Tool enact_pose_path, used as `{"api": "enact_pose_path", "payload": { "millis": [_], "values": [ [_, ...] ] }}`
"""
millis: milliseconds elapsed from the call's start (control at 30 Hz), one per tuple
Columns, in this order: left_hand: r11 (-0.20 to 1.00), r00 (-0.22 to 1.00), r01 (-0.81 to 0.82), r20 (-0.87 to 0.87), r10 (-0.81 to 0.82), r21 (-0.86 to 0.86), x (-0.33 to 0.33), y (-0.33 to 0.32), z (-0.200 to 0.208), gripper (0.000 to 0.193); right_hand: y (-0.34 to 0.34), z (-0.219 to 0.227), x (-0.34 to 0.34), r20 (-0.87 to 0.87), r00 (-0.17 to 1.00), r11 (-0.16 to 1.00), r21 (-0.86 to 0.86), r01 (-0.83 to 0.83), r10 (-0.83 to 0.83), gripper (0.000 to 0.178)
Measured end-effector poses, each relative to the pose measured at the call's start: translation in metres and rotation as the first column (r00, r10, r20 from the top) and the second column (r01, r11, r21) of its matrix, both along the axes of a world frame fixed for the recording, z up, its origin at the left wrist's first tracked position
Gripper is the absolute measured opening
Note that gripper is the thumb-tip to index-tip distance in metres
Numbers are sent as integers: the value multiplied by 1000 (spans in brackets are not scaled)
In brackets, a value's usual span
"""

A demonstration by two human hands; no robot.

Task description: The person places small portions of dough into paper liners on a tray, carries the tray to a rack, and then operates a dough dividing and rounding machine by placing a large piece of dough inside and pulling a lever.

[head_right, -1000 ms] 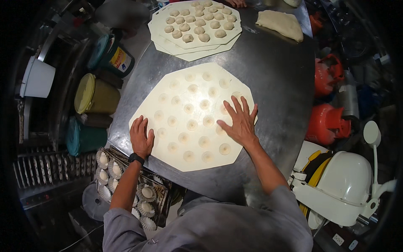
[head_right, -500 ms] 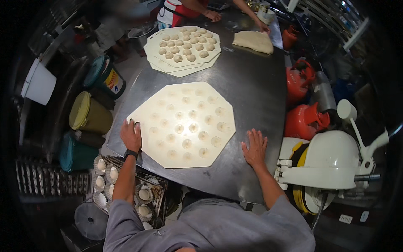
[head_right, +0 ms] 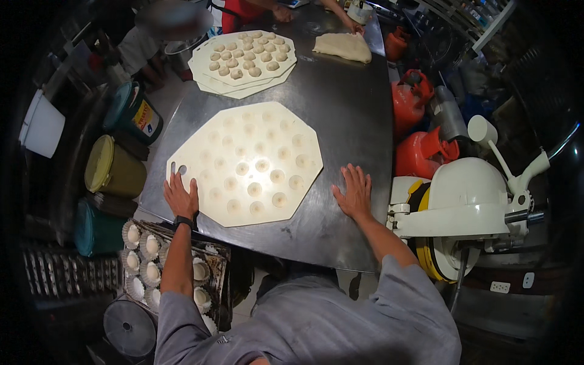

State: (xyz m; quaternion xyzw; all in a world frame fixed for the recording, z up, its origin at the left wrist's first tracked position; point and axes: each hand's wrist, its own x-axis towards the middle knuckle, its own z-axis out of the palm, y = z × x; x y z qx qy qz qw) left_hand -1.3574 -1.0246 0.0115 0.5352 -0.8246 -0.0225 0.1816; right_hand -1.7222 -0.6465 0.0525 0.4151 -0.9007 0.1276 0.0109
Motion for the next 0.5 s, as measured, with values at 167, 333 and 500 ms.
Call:
{"api": "enact_pose_path", "payload": {
  "millis": [167,333,500],
  "values": [
    [1000,1000,-5,15,5,-3,-1,2,0,68,0,4,3,22,1000,1000,22,16,-16,68],
    [1000,1000,-18,19,18,-8,0,0,-2,68,-2,-1,2,16,999,1000,6,28,-28,68],
    [1000,1000,-13,16,13,8,-4,1,4,68,-2,0,0,26,999,999,19,32,-33,69]
  ]
}}
